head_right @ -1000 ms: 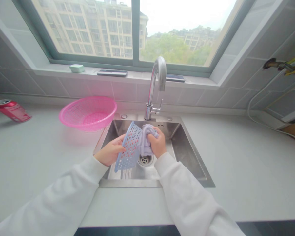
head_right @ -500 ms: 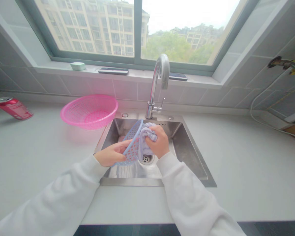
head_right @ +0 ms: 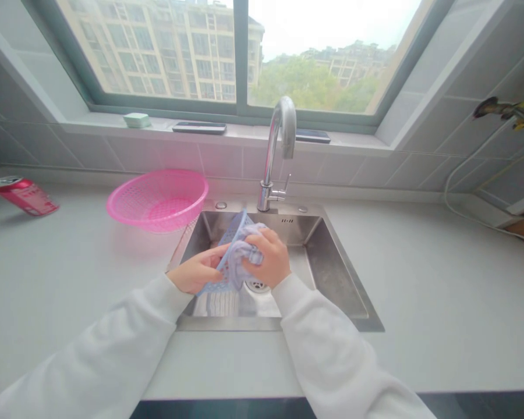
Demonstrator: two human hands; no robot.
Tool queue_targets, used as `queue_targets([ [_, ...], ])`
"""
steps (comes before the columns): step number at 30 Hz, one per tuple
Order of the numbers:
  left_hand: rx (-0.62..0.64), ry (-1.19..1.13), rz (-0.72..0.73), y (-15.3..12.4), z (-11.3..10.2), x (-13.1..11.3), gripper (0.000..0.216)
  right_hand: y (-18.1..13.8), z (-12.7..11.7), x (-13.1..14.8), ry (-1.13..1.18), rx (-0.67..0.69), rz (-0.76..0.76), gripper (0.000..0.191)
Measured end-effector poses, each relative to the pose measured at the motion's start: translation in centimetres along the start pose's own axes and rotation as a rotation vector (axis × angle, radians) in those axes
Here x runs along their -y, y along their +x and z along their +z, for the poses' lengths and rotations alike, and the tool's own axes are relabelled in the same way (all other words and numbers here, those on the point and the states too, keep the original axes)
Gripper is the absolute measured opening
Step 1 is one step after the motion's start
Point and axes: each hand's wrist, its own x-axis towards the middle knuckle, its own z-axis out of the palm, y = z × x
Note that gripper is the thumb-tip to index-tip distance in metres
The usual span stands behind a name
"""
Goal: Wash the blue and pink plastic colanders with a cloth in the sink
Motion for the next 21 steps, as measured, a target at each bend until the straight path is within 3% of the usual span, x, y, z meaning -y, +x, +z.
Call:
queue_targets([
  [3, 0.045, -0.037, -0.063, -0.1, 0.4, 0.1, 0.081, 0.5, -0.5, -1.7, 0.051, -0.104, 0.309, 0.022],
  [5, 0.059, -0.066, -0.065, -0.1, 0.5, 0.2, 0.080, 0.6, -0.6, -1.9, 0.064, -0.125, 0.372, 0.023],
  [7, 0.064, -0.083, -0.051, -0.1, 0.5, 0.3, 0.078, 0.4, -0.5, -1.3, 0.054, -0.088, 0.304, 0.023],
  [14, -0.010, -0.066, -0.027, -0.1, -0.1, 0.4, 0.067, -0.4, -0.3, 1.8, -0.029, 0.094, -0.228, 0.023],
  [19, -0.008, -0.079, -0.054, -0.1, -0.1, 0.7, 0.069, -0.3, -0.6, 1.3, -0.087, 0.191, -0.360, 0.019],
  [21, -0.011, -0.065, -0.062, 0.0, -0.2, 0.8, 0.071, -0.2, -0.4, 0.8, -0.095, 0.195, -0.307, 0.020],
])
